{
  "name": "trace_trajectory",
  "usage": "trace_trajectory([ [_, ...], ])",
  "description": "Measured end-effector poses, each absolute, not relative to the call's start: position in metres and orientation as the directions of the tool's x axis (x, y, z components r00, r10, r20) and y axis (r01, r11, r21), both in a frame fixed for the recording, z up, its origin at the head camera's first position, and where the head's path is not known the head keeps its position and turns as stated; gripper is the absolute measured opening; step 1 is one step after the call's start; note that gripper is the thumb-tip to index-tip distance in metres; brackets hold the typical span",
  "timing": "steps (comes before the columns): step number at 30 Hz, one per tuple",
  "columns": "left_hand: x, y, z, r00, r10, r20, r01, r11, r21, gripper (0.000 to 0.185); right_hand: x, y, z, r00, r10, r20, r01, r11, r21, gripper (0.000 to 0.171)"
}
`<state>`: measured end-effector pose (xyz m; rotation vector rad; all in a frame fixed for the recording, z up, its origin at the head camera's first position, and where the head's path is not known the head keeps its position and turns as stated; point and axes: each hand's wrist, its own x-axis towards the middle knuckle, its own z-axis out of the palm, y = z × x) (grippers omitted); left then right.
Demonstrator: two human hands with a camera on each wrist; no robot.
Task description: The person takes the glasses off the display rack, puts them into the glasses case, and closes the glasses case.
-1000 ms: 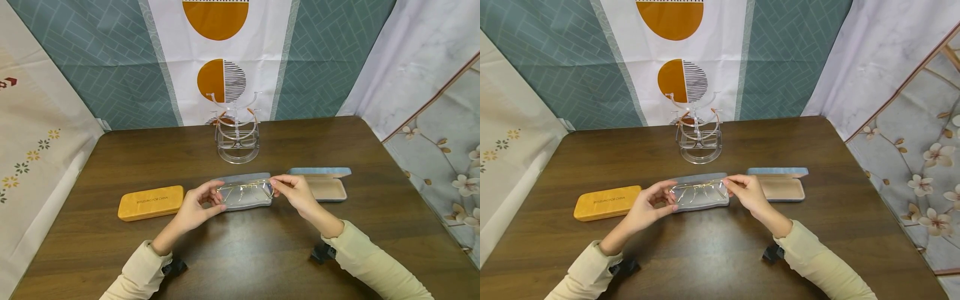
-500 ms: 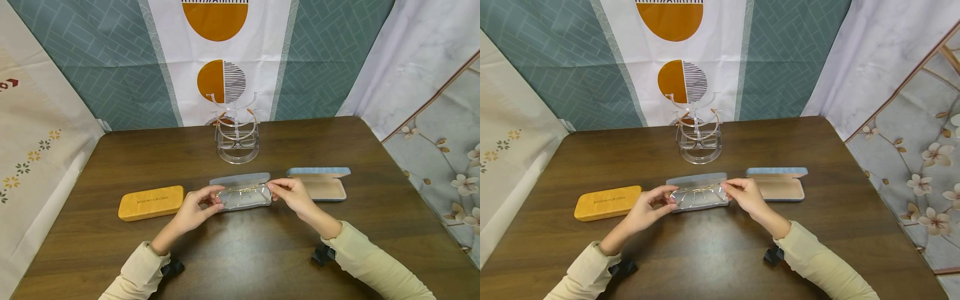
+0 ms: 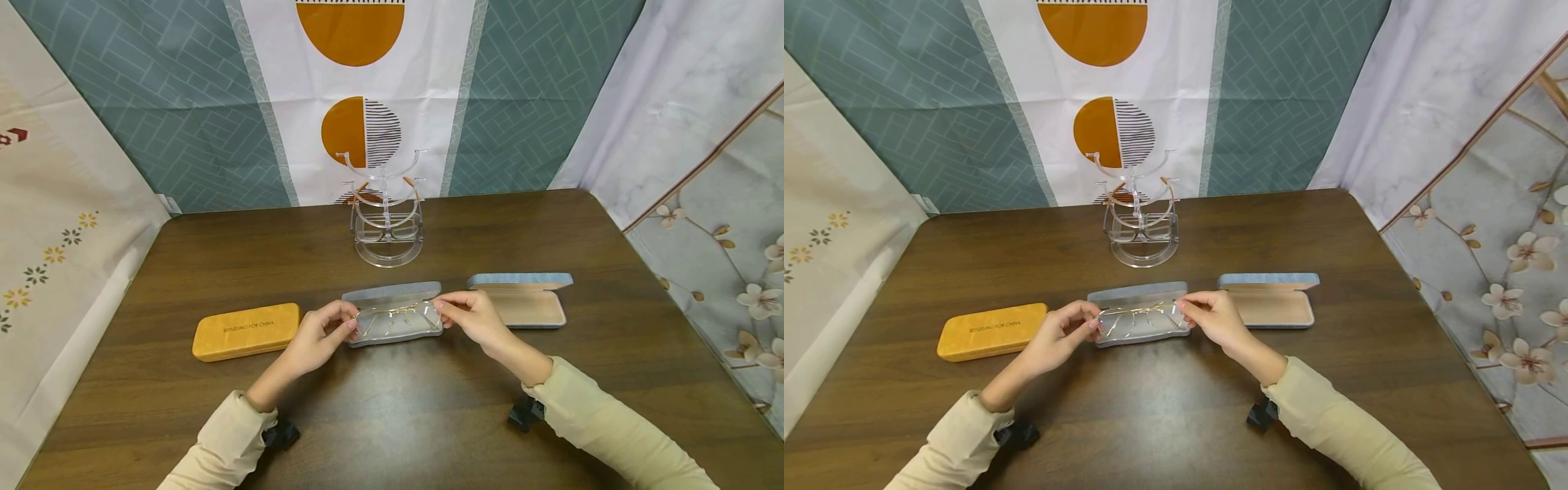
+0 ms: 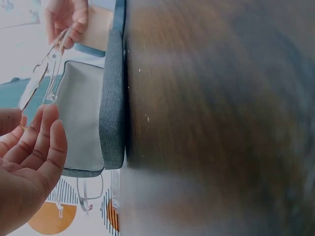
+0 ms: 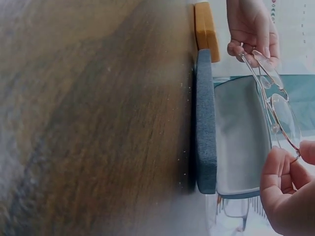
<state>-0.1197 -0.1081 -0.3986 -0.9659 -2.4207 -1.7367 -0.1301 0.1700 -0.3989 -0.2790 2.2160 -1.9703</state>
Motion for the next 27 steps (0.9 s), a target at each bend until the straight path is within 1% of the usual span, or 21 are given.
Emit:
trace_trajectory([
  [2,-0.12,-0.108,-0.399,-0.819,0.469,0.331,0.462,0.195,0.865,0.006,-0.131,0.17,-0.4,-0.97,-0.243,-0.001,-0.029,0.12,-0.992,0.022],
  [5,-0.116,-0.106,-0.386,-0.825,0.47,0.315,0.456,0.223,0.862,0.004,-0.133,0.169,-0.403,-0.971,-0.239,-0.006,-0.027,0.135,-0.99,0.022],
  [11,-0.115,-0.105,-0.378,-0.846,0.443,0.298,0.466,0.341,0.816,0.005,-0.136,0.169,-0.406,-0.969,-0.248,0.007,-0.045,0.149,-0.988,0.021],
  [14,-0.118,-0.106,-0.385,-0.859,0.423,0.289,0.457,0.377,0.806,0.006,-0.137,0.17,-0.407,-0.965,-0.261,0.009,-0.052,0.156,-0.986,0.021],
  [20,-0.129,-0.112,-0.407,-0.878,0.4,0.262,0.424,0.399,0.813,0.006,-0.14,0.173,-0.409,-0.954,-0.3,0.011,-0.07,0.186,-0.98,0.02],
  [27,-0.135,-0.114,-0.413,-0.879,0.404,0.255,0.425,0.419,0.803,0.004,-0.144,0.173,-0.409,-0.951,-0.309,0.017,-0.097,0.247,-0.964,0.018],
])
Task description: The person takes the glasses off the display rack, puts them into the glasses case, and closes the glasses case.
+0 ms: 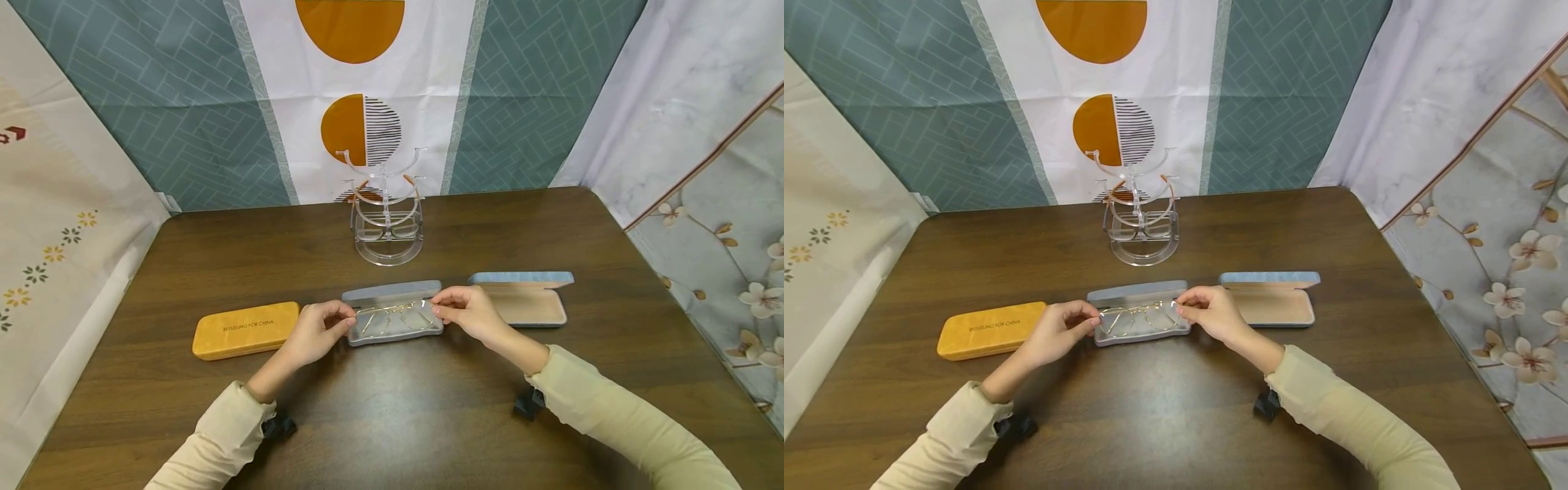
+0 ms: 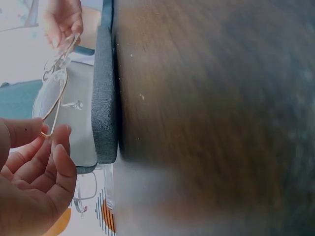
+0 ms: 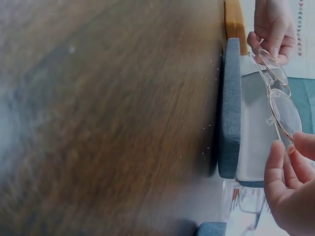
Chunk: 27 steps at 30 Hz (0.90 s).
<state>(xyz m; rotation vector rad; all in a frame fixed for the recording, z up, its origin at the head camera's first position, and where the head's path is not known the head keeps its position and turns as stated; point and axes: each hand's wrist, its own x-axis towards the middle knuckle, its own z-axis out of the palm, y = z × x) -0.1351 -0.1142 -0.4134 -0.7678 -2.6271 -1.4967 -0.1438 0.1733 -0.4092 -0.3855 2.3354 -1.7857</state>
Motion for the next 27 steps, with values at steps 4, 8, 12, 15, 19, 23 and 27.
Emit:
trace_trajectory([
  [4,-0.136,-0.114,-0.415,-0.888,0.392,0.242,0.415,0.455,0.788,0.004,-0.146,0.173,-0.412,-0.951,-0.308,0.019,-0.109,0.278,-0.954,0.016],
  [8,-0.138,-0.114,-0.416,-0.899,0.373,0.23,0.402,0.492,0.772,0.005,-0.147,0.172,-0.414,-0.95,-0.311,0.016,-0.115,0.303,-0.946,0.013],
  [12,-0.14,-0.114,-0.418,-0.903,0.364,0.228,0.404,0.535,0.742,0.003,-0.148,0.171,-0.415,-0.948,-0.318,0.019,-0.127,0.322,-0.938,0.012],
  [15,-0.143,-0.113,-0.418,-0.901,0.373,0.221,0.409,0.565,0.716,0.004,-0.149,0.171,-0.416,-0.948,-0.316,0.019,-0.129,0.33,-0.935,0.012],
  [19,-0.146,-0.111,-0.418,-0.899,0.382,0.213,0.415,0.589,0.693,0.005,-0.151,0.171,-0.419,-0.952,-0.305,0.013,-0.124,0.348,-0.929,0.01],
  [23,-0.148,-0.111,-0.42,-0.897,0.382,0.222,0.423,0.601,0.678,0.004,-0.153,0.171,-0.421,-0.954,-0.298,0.009,-0.123,0.366,-0.922,0.008],
  [27,-0.15,-0.111,-0.421,-0.9,0.381,0.212,0.417,0.612,0.672,0.004,-0.154,0.17,-0.424,-0.957,-0.291,-0.004,-0.113,0.383,-0.917,0.008],
])
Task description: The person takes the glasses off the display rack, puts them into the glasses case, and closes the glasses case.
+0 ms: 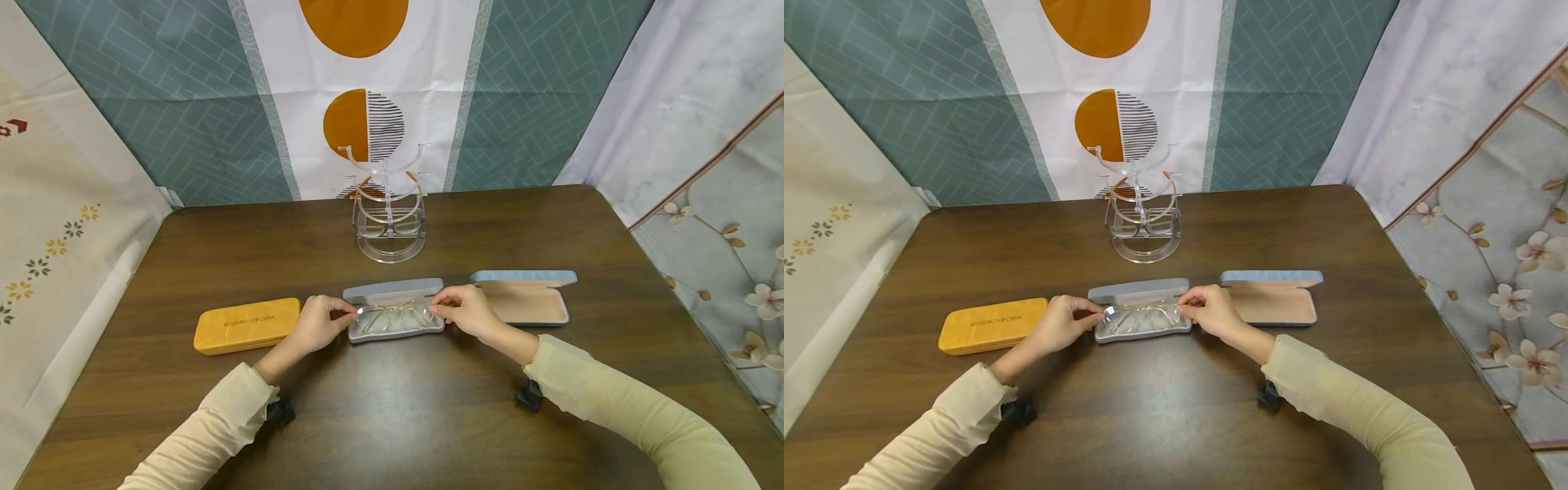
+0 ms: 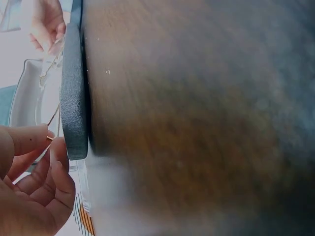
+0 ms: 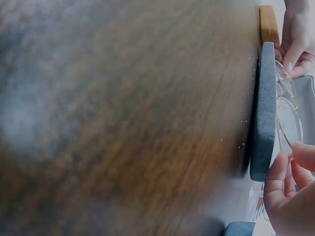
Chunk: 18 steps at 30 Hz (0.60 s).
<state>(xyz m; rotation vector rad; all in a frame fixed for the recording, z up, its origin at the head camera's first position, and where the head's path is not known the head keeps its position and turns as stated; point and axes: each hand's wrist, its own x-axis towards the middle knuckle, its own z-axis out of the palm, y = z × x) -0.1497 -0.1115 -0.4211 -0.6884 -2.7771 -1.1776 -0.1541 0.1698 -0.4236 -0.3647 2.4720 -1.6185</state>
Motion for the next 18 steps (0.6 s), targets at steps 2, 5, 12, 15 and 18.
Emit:
trace_trajectory([
  [2,-0.1504,-0.1116,-0.4214,-0.901,0.382,0.206,0.415,0.62,0.666,0.004,-0.1548,0.1692,-0.4246,-0.958,-0.287,-0.005,-0.111,0.386,-0.916,0.009],
  [5,-0.1511,-0.1113,-0.4213,-0.904,0.378,0.201,0.41,0.629,0.661,0.004,-0.1533,0.1679,-0.4209,-0.959,-0.282,-0.01,-0.104,0.388,-0.916,0.01],
  [12,-0.1506,-0.1105,-0.4197,-0.934,0.326,0.149,0.334,0.642,0.69,0.005,-0.1541,0.1659,-0.4207,-0.968,-0.238,-0.077,-0.02,0.382,-0.924,0.013],
  [15,-0.1505,-0.1101,-0.4194,-0.943,0.303,0.14,0.313,0.656,0.686,0.004,-0.1554,0.1662,-0.425,-0.974,-0.208,-0.095,0.007,0.388,-0.921,0.013],
  [18,-0.1502,-0.1097,-0.4184,-0.951,0.286,0.117,0.286,0.673,0.682,0.005,-0.1548,0.1652,-0.4253,-0.977,-0.183,-0.11,0.029,0.396,-0.918,0.013],
])
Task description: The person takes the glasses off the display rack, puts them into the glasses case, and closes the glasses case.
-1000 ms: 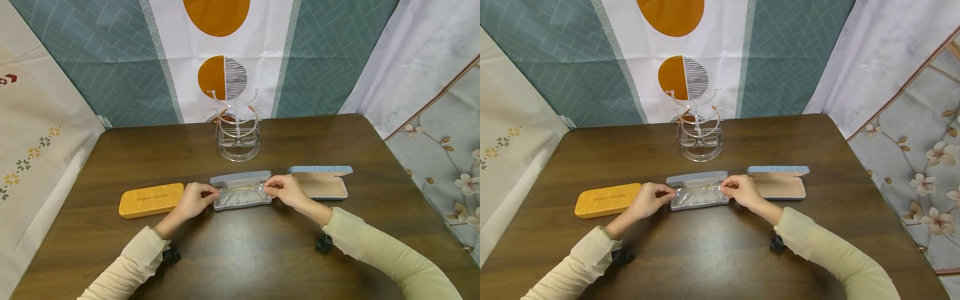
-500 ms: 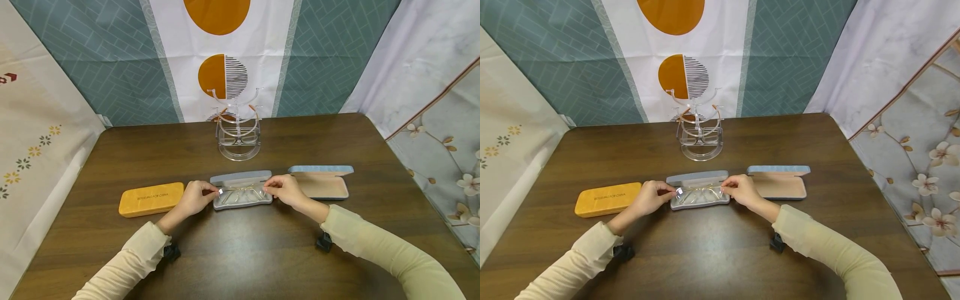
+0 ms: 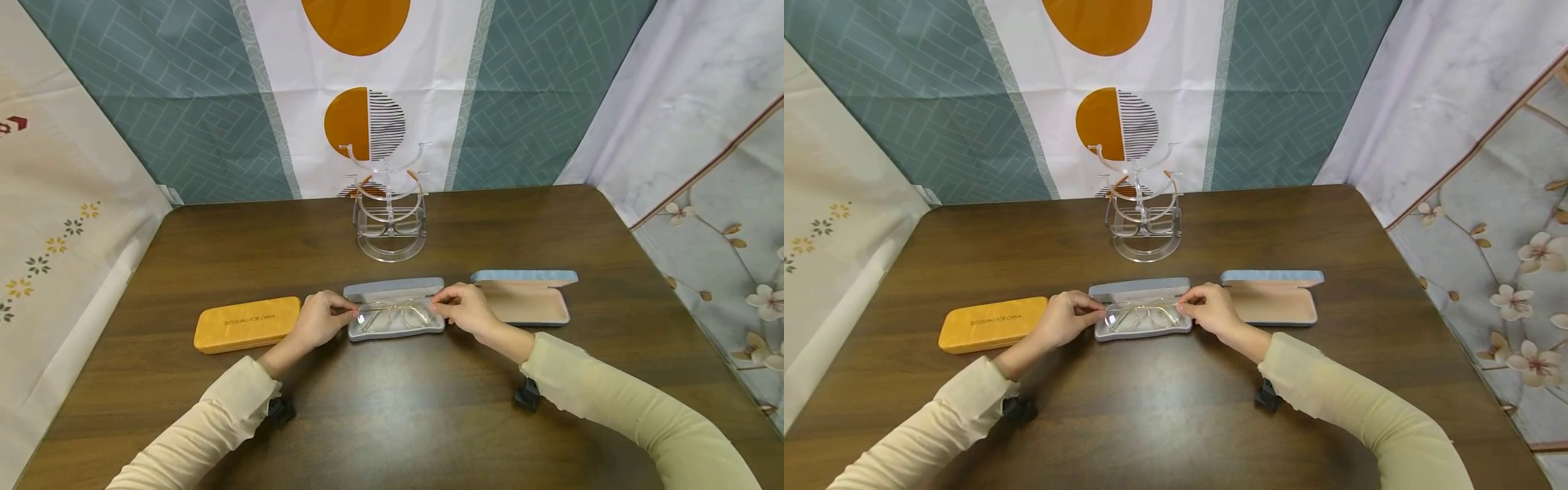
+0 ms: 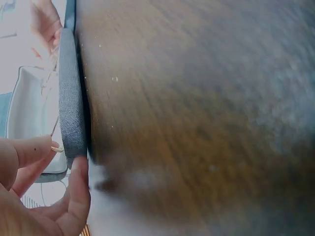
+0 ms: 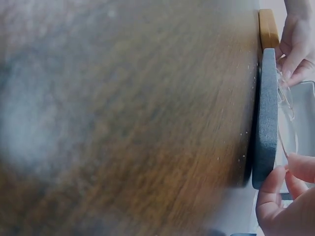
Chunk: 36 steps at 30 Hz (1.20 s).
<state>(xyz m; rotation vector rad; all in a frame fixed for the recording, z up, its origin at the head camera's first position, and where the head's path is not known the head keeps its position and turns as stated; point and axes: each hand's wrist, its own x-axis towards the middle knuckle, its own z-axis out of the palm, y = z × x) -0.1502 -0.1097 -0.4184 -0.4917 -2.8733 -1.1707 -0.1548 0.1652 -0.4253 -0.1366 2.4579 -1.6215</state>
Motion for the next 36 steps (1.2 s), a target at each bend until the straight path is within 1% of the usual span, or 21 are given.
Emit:
trace_trajectory([
  [7,-0.151,-0.108,-0.417,-0.955,0.287,0.076,0.26,0.683,0.683,0.008,-0.155,0.165,-0.427,-0.974,-0.174,-0.146,0.069,0.388,-0.919,0.015],
  [14,-0.153,-0.107,-0.419,-0.96,0.275,0.046,0.217,0.635,0.742,0.01,-0.152,0.16,-0.418,-0.965,-0.211,-0.157,0.082,0.326,-0.942,0.016],
  [18,-0.152,-0.106,-0.419,-0.961,0.273,0.048,0.215,0.624,0.751,0.01,-0.148,0.156,-0.407,-0.967,-0.195,-0.164,0.09,0.341,-0.936,0.016],
  [21,-0.151,-0.105,-0.418,-0.963,0.265,0.047,0.209,0.625,0.752,0.01,-0.148,0.155,-0.407,-0.97,-0.181,-0.162,0.091,0.345,-0.934,0.016],
  [28,-0.149,-0.105,-0.418,-0.958,0.279,0.065,0.231,0.619,0.751,0.011,-0.155,0.16,-0.428,-0.973,-0.173,-0.153,0.088,0.334,-0.938,0.016],
  [36,-0.145,-0.109,-0.419,-0.941,0.323,0.101,0.292,0.627,0.722,0.014,-0.155,0.162,-0.431,-0.969,-0.198,-0.15,0.069,0.369,-0.927,0.013],
])
